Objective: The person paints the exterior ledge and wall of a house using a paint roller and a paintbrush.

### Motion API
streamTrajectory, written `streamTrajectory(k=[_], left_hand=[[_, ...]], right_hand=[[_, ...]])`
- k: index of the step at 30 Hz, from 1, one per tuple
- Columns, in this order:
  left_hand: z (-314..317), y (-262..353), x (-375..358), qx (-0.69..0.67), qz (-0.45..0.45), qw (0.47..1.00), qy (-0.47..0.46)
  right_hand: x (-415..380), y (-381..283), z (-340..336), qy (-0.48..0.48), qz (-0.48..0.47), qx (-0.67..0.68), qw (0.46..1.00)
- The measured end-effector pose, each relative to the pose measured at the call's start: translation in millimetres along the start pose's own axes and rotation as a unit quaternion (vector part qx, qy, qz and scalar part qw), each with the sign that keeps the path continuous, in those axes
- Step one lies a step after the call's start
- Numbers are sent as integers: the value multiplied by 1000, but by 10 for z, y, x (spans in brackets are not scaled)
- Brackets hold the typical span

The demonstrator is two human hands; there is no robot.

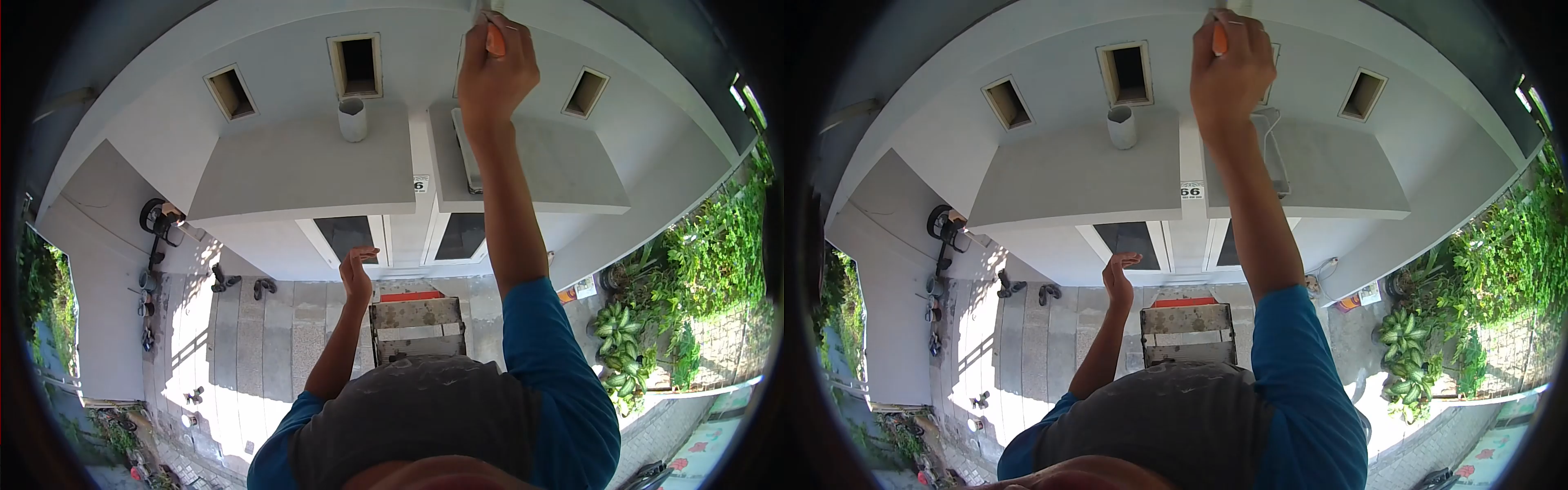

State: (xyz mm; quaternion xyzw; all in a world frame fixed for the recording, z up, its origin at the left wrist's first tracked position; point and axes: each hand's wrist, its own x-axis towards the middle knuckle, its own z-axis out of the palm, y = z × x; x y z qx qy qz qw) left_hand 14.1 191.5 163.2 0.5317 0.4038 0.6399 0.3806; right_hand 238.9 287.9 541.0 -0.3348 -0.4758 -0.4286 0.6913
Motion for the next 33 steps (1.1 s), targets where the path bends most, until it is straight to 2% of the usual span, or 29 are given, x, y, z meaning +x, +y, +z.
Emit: streamTrajectory(k=[3,5,9,12,13,14,15,16,19,21,24,26,28,29,30,32,33], left_hand=[[72,312,147,-66,24,997,23],[86,466,238,-58,46,997,26],[105,554,380,-39,90,995,35],[103,521,403,-41,86,995,27],[108,490,414,-40,90,995,21],[112,463,406,-45,97,994,19],[106,426,380,-50,98,994,17],[85,386,349,-28,97,995,7],[51,347,233,1,102,995,-6],[18,355,132,4,91,996,-18],[31,326,36,-30,71,997,-8],[82,405,20,-29,74,997,-9],[140,467,48,-26,79,996,-10],[167,487,67,-25,91,995,-11],[188,509,69,-24,102,994,-12],[231,590,76,-24,113,993,-17],[263,617,82,-26,125,992,-26]], right_hand=[[-145,-812,435,-30,41,136,989],[-243,-1269,700,-56,36,198,978],[-224,-1658,942,-94,47,299,948],[-51,-1246,836,-74,41,276,957],[77,-1027,696,-40,56,275,959],[181,-739,490,-69,68,246,964],[252,-376,335,-53,68,243,966],[383,-191,5,-89,140,196,966],[576,630,-633,-12,113,21,993],[725,992,-950,41,94,-88,991],[769,1134,-940,27,98,-111,989],[625,893,-556,6,10,-132,991],[494,344,-76,4,-55,-76,996],[420,-2,63,-58,-29,-55,996],[492,-478,106,-126,-4,45,991],[265,-946,588,-106,-13,148,983],[223,-1215,761,-92,-22,146,985]])
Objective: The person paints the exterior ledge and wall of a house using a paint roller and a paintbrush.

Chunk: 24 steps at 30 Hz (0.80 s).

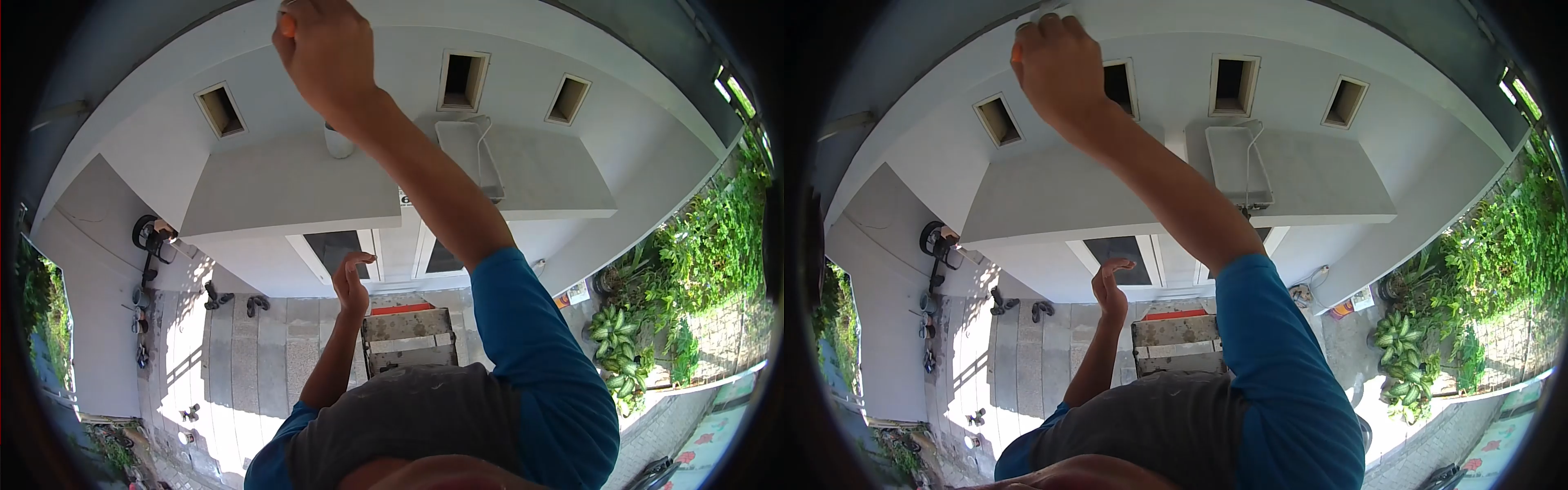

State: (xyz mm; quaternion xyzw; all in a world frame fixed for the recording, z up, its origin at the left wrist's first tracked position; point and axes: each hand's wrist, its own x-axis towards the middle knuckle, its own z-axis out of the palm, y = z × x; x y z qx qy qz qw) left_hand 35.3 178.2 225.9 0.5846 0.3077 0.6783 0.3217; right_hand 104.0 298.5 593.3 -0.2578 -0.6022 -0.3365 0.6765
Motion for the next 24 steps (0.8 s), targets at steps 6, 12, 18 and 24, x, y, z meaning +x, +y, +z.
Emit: streamTrajectory(k=[6,12,18,24], left_hand=[[68,17,53,22,9,1000,-8],[29,-109,9,9,-6,1000,-6],[-42,-92,-45,23,-15,1000,-3],[-38,-16,-33,30,1,1000,-9]], right_hand=[[158,132,137,-32,50,99,993],[330,1282,-1638,26,179,-34,983],[414,1997,-2753,93,169,-284,939],[-6,1301,-1525,8,-6,-230,973]])
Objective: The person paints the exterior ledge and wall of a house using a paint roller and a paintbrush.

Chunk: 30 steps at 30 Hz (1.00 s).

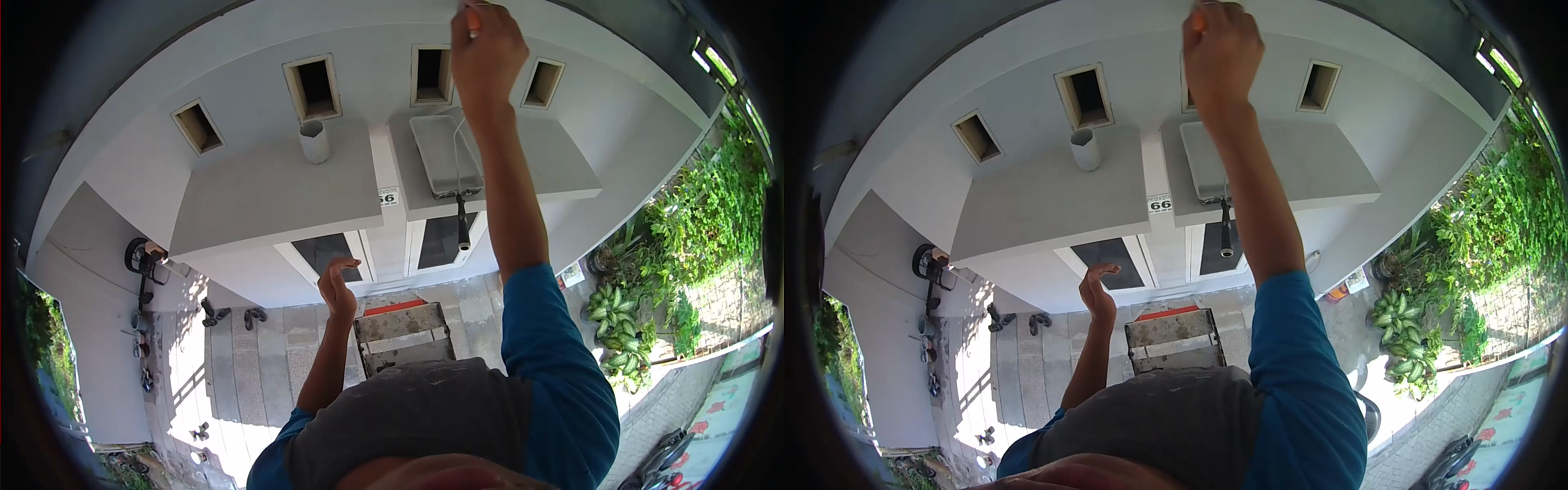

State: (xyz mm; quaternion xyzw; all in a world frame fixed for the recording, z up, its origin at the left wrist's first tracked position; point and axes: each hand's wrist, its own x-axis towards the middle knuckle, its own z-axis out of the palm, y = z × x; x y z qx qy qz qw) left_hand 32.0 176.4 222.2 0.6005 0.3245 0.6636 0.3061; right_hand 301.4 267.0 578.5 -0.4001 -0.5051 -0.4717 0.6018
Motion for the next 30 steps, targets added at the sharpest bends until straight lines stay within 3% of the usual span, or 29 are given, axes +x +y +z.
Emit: streamTrajectory(k=[4,7,9,12,14,18,21,24,27,30], left_hand=[[67,49,93,-1,5,1000,-10],[118,118,198,10,20,999,-27],[97,116,221,10,29,999,-32],[56,45,217,13,28,999,-20],[12,-15,169,23,14,1000,-11],[-24,-75,93,16,-2,1000,-9],[-10,-93,46,13,-3,1000,-1],[16,-57,43,15,-1,1000,3],[16,-9,37,19,9,1000,13],[-14,10,43,15,4,999,29]], right_hand=[[-205,-1258,314,-19,17,294,955],[-227,-1389,401,-62,60,382,920],[-199,-1059,373,-9,39,347,937],[-186,-129,-34,-61,150,284,945],[-192,474,-415,-22,187,212,959],[-100,1613,-1076,75,201,-16,977],[-127,1969,-1164,112,188,-64,974],[-356,1655,-713,93,83,-49,991],[-564,614,-244,76,19,51,996],[-760,-612,116,15,31,196,980]])
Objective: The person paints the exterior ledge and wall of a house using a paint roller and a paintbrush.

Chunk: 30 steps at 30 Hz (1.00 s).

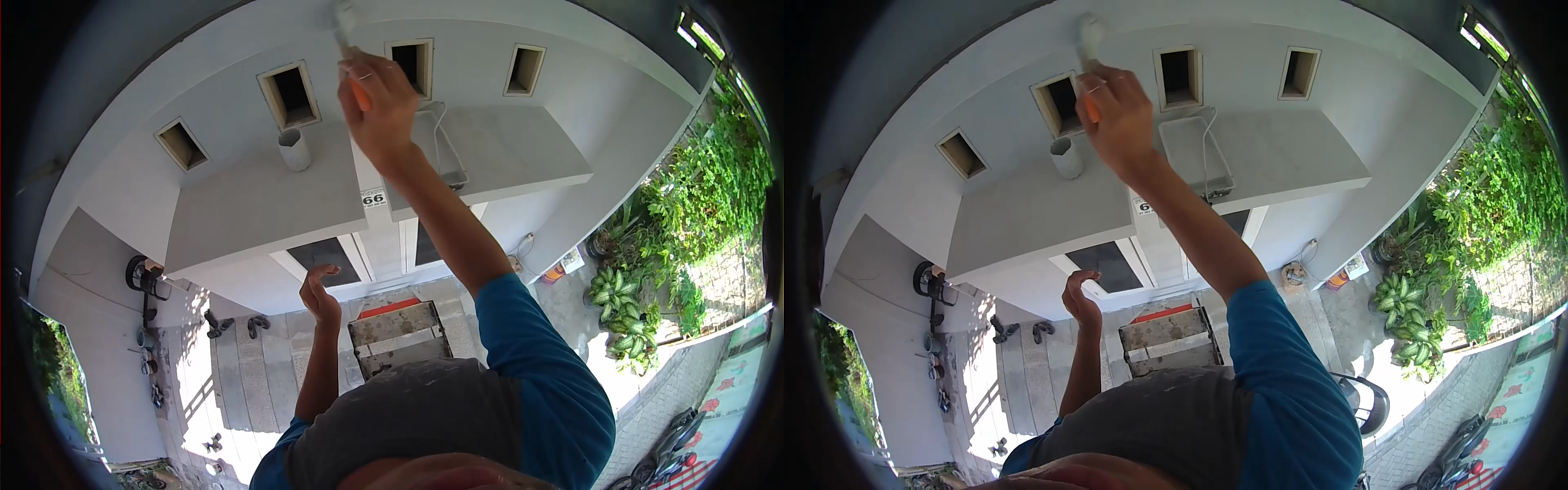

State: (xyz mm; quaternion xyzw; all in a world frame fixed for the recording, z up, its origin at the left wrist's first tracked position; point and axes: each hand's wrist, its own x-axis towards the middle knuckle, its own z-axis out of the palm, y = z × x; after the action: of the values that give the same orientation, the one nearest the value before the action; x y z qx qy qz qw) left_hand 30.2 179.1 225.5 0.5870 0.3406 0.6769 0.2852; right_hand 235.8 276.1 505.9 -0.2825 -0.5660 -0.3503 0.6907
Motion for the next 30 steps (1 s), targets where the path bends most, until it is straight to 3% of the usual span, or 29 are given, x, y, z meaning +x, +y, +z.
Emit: streamTrajectory(k=[3,6,9,10,12,15,16,19,21,24,28,30], left_hand=[[-10,35,-11,1,-3,1000,11],[-78,37,-2,13,-3,999,32],[-127,-23,10,18,5,999,33],[-147,-54,-1,21,2,999,33],[-138,-105,2,20,2,999,33],[-125,-193,6,27,-28,999,32],[-128,-193,16,27,-29,999,33],[-81,-176,53,12,-18,999,29],[-77,-145,70,-9,-22,1000,19],[-38,77,217,-16,-4,1000,12],[-50,394,520,-34,72,996,34],[-68,467,617,-35,84,995,41]], right_hand=[[-152,-580,534,-51,22,120,991],[-49,-558,564,-41,31,168,984],[209,2,136,5,30,117,993],[265,236,-90,2,99,118,988],[469,640,-630,33,138,47,989],[805,1065,-1393,80,98,-172,977],[908,1158,-1570,108,65,-231,965],[1146,1330,-1763,92,105,-307,941],[1098,1322,-1413,66,77,-293,951],[930,819,-559,40,-53,-264,962],[650,-425,504,-24,-17,-9,1000],[559,-944,943,-77,2,41,996]])
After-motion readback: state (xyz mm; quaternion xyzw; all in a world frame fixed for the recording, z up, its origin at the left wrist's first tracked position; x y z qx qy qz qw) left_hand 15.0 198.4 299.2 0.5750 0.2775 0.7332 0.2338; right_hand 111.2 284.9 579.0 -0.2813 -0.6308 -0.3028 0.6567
